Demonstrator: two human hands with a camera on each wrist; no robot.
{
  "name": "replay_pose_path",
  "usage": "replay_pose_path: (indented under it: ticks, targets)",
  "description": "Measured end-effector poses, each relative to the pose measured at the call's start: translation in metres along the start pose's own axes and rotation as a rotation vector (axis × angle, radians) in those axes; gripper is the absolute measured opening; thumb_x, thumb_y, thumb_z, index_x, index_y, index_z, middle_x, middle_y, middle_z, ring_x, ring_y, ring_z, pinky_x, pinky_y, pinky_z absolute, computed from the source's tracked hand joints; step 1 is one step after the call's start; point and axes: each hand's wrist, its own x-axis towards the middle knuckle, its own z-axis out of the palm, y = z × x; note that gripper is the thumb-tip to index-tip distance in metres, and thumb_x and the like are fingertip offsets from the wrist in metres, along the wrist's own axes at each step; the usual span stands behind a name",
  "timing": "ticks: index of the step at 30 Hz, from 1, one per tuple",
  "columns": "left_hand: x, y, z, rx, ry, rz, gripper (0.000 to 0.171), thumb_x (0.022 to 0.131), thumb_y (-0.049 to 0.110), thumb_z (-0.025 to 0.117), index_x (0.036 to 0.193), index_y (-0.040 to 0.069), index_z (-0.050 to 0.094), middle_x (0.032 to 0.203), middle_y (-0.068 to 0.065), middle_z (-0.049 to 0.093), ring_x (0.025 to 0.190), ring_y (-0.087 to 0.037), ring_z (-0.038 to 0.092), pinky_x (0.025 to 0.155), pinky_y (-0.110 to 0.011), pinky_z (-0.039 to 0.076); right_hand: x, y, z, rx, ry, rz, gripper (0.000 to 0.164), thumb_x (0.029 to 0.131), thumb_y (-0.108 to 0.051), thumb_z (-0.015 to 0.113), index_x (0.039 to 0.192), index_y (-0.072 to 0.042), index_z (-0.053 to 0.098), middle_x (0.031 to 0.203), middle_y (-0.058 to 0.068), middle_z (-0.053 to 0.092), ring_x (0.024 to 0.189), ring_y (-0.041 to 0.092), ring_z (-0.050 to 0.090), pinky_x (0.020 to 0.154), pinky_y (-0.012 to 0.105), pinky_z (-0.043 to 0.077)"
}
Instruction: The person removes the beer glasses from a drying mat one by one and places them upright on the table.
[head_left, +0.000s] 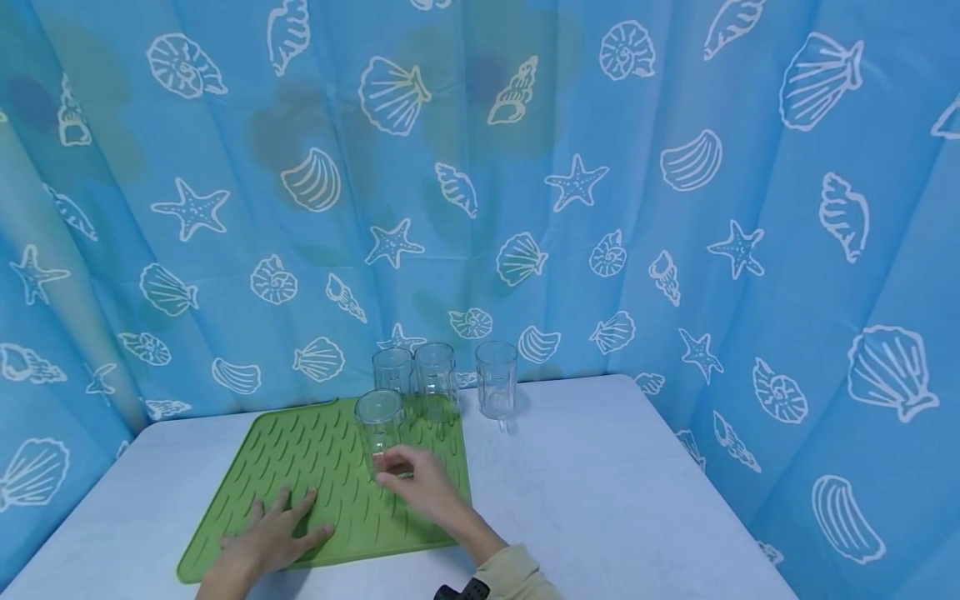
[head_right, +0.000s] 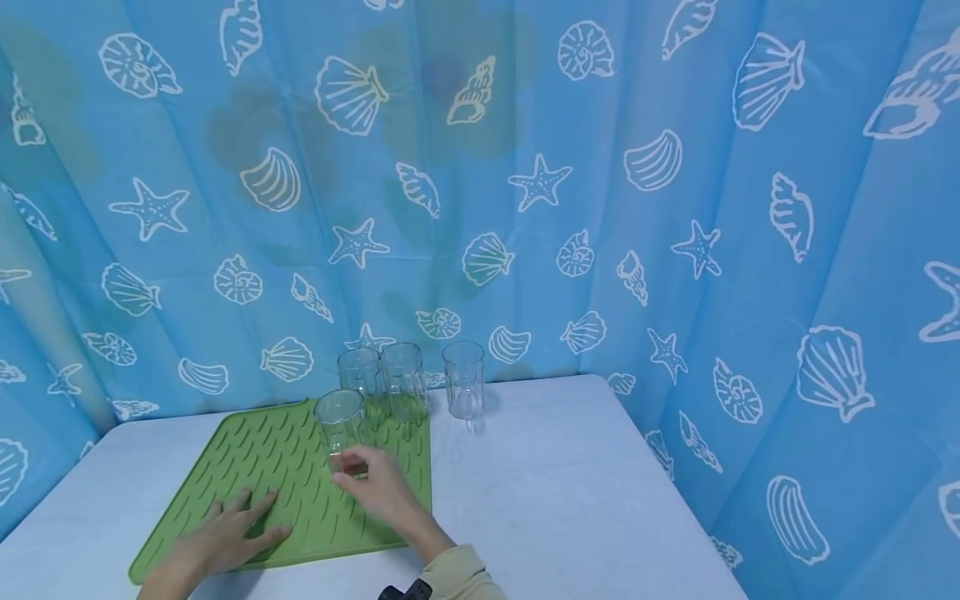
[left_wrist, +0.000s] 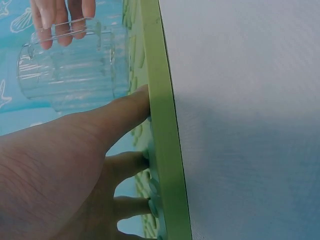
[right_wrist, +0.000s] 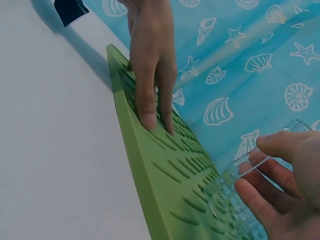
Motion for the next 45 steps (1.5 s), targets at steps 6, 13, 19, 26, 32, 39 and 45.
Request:
replay_pose_path:
  ticks: [6,13,19,26,32,39,45]
  targets:
    - [0.0,0.0,0.001,-0.003,-0.007,0.002,0.102,0.08,0.082,0.049,0.151,0.009,0.037,0.154,-0.038,0.018,0.133,-0.072,0.004,0.084,-0.093,0.015,0.0,0.0,0.003,0.01,0.013,0.025,0.018,0.094,-0.014,0.066,0.111,-0.011,0.069,0.107,0.002,0.073,0.094,0.006,0.068,0.081,0.016,0.053]
    - [-0.001,0.002,0.0,-0.013,-0.006,0.002,0.101,0.081,0.081,0.049,0.151,0.009,0.037,0.153,-0.038,0.018,0.133,-0.072,0.004,0.085,-0.093,0.015,0.002,0.002,0.004,0.002,0.031,0.009,0.014,0.094,-0.013,0.066,0.107,-0.013,0.07,0.107,0.003,0.074,0.094,0.006,0.068,0.078,0.015,0.054]
    - [-0.001,0.002,0.0,-0.01,0.001,0.004,0.101,0.081,0.08,0.049,0.151,0.008,0.037,0.153,-0.038,0.017,0.133,-0.073,0.003,0.085,-0.093,0.015,0.003,0.002,0.004,0.01,0.022,0.022,0.013,0.094,-0.015,0.066,0.107,-0.015,0.069,0.108,0.002,0.074,0.092,0.003,0.067,0.077,0.015,0.054]
    - [0.001,0.001,0.0,-0.002,-0.005,-0.002,0.102,0.08,0.082,0.049,0.151,0.009,0.037,0.153,-0.038,0.018,0.133,-0.072,0.005,0.085,-0.093,0.016,0.002,0.003,0.002,0.015,0.009,0.002,0.014,0.095,-0.014,0.065,0.108,-0.013,0.069,0.105,0.003,0.074,0.09,0.003,0.067,0.078,0.016,0.054]
    - [0.003,0.0,0.001,0.013,-0.009,-0.009,0.104,0.079,0.083,0.049,0.151,0.009,0.037,0.153,-0.038,0.02,0.133,-0.072,0.007,0.085,-0.093,0.017,-0.001,0.003,-0.001,0.007,-0.001,-0.044,0.014,0.095,-0.014,0.064,0.108,-0.012,0.069,0.102,0.002,0.073,0.089,0.003,0.067,0.079,0.017,0.055]
    - [0.002,0.001,0.0,0.017,-0.002,-0.014,0.104,0.079,0.083,0.049,0.15,0.009,0.038,0.153,-0.038,0.021,0.133,-0.072,0.007,0.086,-0.093,0.017,-0.004,0.001,-0.008,0.028,-0.034,-0.077,0.015,0.096,-0.015,0.063,0.11,-0.012,0.068,0.105,0.005,0.074,0.09,0.001,0.067,0.079,0.016,0.055]
    - [0.001,0.001,-0.001,0.013,-0.003,-0.011,0.103,0.079,0.082,0.049,0.15,0.009,0.038,0.153,-0.038,0.02,0.133,-0.072,0.007,0.085,-0.093,0.016,-0.008,-0.001,-0.015,0.037,-0.067,-0.115,0.014,0.097,-0.014,0.062,0.11,-0.01,0.067,0.106,0.014,0.073,0.094,0.008,0.069,0.081,0.017,0.055]
